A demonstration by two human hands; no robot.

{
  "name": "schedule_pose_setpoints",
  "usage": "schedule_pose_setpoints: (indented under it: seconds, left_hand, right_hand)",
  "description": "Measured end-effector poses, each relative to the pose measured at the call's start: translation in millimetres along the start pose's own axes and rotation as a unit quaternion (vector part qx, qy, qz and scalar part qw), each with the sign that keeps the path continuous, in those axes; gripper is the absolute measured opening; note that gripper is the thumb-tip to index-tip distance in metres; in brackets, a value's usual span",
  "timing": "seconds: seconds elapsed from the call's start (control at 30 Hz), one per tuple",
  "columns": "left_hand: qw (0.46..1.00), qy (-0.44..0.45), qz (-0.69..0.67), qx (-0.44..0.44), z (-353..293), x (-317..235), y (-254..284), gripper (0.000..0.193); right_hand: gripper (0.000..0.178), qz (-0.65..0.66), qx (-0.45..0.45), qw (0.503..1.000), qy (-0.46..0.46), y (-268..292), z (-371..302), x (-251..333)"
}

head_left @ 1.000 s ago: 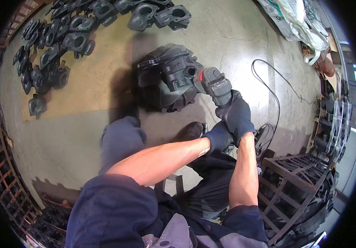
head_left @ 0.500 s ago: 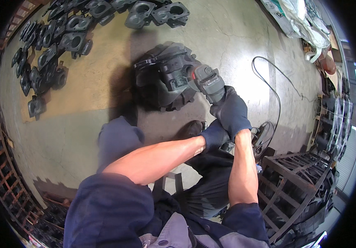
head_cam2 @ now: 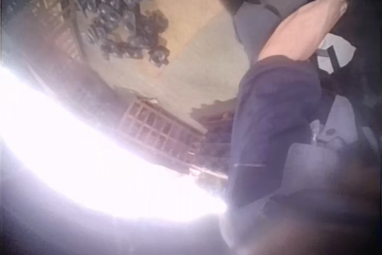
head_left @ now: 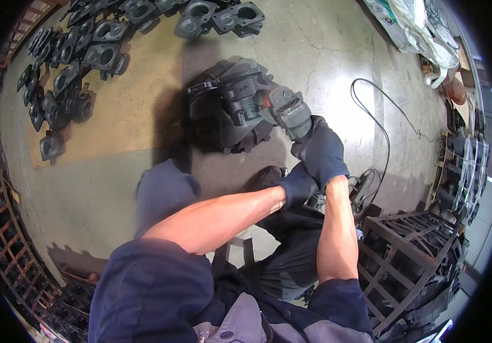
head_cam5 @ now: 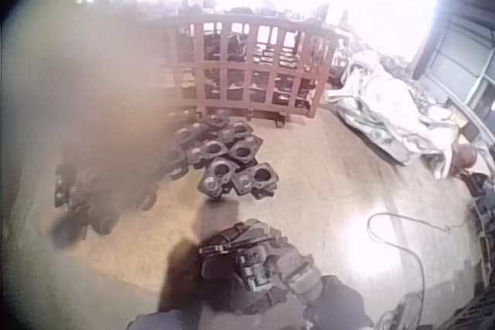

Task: The person sits on the floor and uses a handheld angle grinder to smooth the surfaces of dark metal castings. They rotate the parts to access different areas, then switch to a smaller rotary tool to clean the interior of a central bore. The person inspects the part by holding it up to the light before continuing to grind and clean additional sections.

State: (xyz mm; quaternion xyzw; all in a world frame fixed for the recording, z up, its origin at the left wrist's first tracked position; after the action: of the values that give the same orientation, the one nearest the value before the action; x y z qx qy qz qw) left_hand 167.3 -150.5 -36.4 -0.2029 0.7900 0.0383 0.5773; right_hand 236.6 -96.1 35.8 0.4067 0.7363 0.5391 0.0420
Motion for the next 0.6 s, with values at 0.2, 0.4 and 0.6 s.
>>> schedule_pose_setpoints:
  seconds: [0.2,0.4,0.6]
  left_hand:
    - [0.999,-0.021,-0.040,-0.015,12.5,20.0,-6.2,0.052]
    - [0.992,-0.064,-0.032,-0.102,5.8,14.6,-3.6,0.029]
    - [1.000,-0.017,-0.004,-0.024,13.6,20.3,-3.9,0.065]
  right_hand:
    - [0.062,-0.014,0.015,1.000,-0.005,-0.9,2.6,3.9]
    - [0.063,-0.041,0.019,0.999,-0.010,-2.8,4.8,3.5]
    - [0.051,-0.028,0.001,0.999,0.022,-1.3,4.9,6.6]
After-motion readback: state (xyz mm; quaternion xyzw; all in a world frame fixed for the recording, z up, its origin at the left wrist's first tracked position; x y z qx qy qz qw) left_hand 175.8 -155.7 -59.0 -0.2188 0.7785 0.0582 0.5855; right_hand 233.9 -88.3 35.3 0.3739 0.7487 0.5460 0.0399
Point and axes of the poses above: each hand's wrist, its own z-axis towards the middle knuckle, its own y-axis out of the back of the hand, x = y × z, the point moved 6 cm from there along z, towards the middle knuckle, and after that the axes turned 8 degrees about z, right-handed, at the moved point
